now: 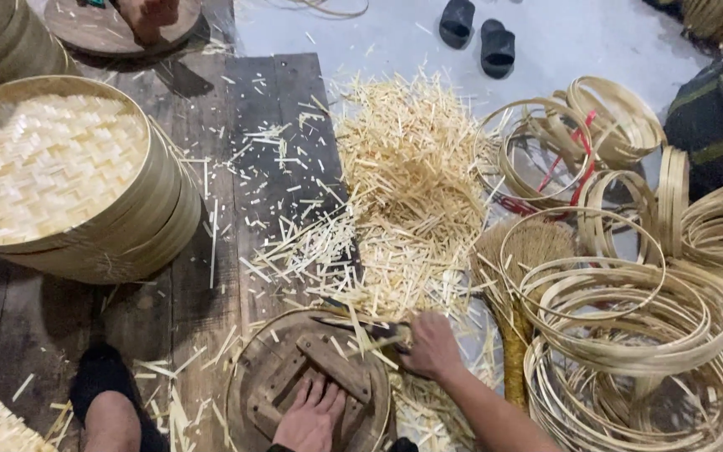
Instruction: The person sits on the floor assembling bamboo steamer lids. They place a square woven bamboo mat over a round wooden mold, press a bamboo rim ring down around it, trim the excess mat edges with scissors, and set finished lids onto a stack of steamer baskets.
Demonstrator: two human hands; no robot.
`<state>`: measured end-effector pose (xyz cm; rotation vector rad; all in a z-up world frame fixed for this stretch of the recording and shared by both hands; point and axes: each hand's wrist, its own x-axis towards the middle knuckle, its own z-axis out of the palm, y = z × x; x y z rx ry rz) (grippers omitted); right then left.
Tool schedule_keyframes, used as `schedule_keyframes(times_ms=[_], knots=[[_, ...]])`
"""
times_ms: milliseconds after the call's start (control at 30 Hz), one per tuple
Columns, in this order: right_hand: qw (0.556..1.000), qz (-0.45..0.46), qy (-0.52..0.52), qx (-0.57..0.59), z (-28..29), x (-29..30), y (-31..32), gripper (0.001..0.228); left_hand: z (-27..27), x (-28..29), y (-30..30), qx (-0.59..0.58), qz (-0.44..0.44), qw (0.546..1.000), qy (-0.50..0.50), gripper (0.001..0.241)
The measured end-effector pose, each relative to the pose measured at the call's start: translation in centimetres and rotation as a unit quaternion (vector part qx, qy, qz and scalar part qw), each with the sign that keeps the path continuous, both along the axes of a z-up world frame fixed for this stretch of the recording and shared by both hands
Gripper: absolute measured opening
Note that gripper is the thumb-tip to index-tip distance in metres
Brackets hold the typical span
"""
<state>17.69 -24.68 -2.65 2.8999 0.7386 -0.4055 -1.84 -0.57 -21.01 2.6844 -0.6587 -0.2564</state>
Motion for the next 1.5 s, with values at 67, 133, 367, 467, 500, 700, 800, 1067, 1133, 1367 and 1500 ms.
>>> schedule_keyframes(times_ms=[67, 133, 367, 467, 500, 700, 800, 1067, 1133, 1367, 1500], knots=[[0.999, 0.021, -0.017, -0.021, 0.9, 0.7, 1.7, 0.063, 3.8, 0.9, 0.4, 0.001, -0.003, 1.0, 0.014, 0.065], [0.997, 0.041, -0.037, -0.045, 1.0, 1.0, 1.3, 0.055, 7.8, 1.8, 0.5, 0.0, -0.007, 1.0, 0.025, 0.063], [0.998, -0.024, 0.052, -0.014, -3.0, 0.2, -4.6, 0.046, 15.8, 2.8, 0.0, -0.045, 0.141, 0.981, -0.127, 0.106], [0.999, -0.018, 0.037, -0.017, 0.1, 0.1, -0.9, 0.056, 14.9, 3.1, -2.8, -0.066, 0.309, 0.927, -0.202, 0.126], [0.998, -0.031, 0.048, -0.017, 1.8, 0.2, 1.1, 0.065, 14.8, 3.3, -3.6, -0.05, 0.371, 0.908, -0.187, 0.129], [0.999, 0.021, 0.002, -0.026, -2.3, 1.4, -1.7, 0.047, 15.8, 4.6, -3.3, -0.098, 0.378, 0.915, -0.101, 0.134], [0.992, -0.036, 0.115, -0.044, -1.5, 0.1, -4.0, 0.063, 20.3, 3.9, -2.7, -0.072, 0.327, 0.94, 0.064, 0.132], [0.999, 0.031, -0.033, 0.023, 1.0, 0.4, 0.1, 0.057, 17.7, 3.3, -2.2, -0.07, 0.286, 0.948, 0.123, 0.129], [0.99, 0.074, -0.103, 0.059, 1.2, 0.6, 1.4, 0.056, 18.1, 3.5, -1.2, -0.078, 0.293, 0.946, 0.116, 0.128], [0.996, -0.038, 0.082, -0.007, -6.9, 0.2, -6.9, 0.019, 16.0, 1.5, 0.9, -0.084, 0.15, 0.975, 0.14, 0.121], [1.0, -0.009, 0.026, -0.005, 0.0, -0.1, -3.1, 0.045, 12.8, 2.7, 0.9, -0.079, 0.118, 0.978, 0.151, 0.124]])
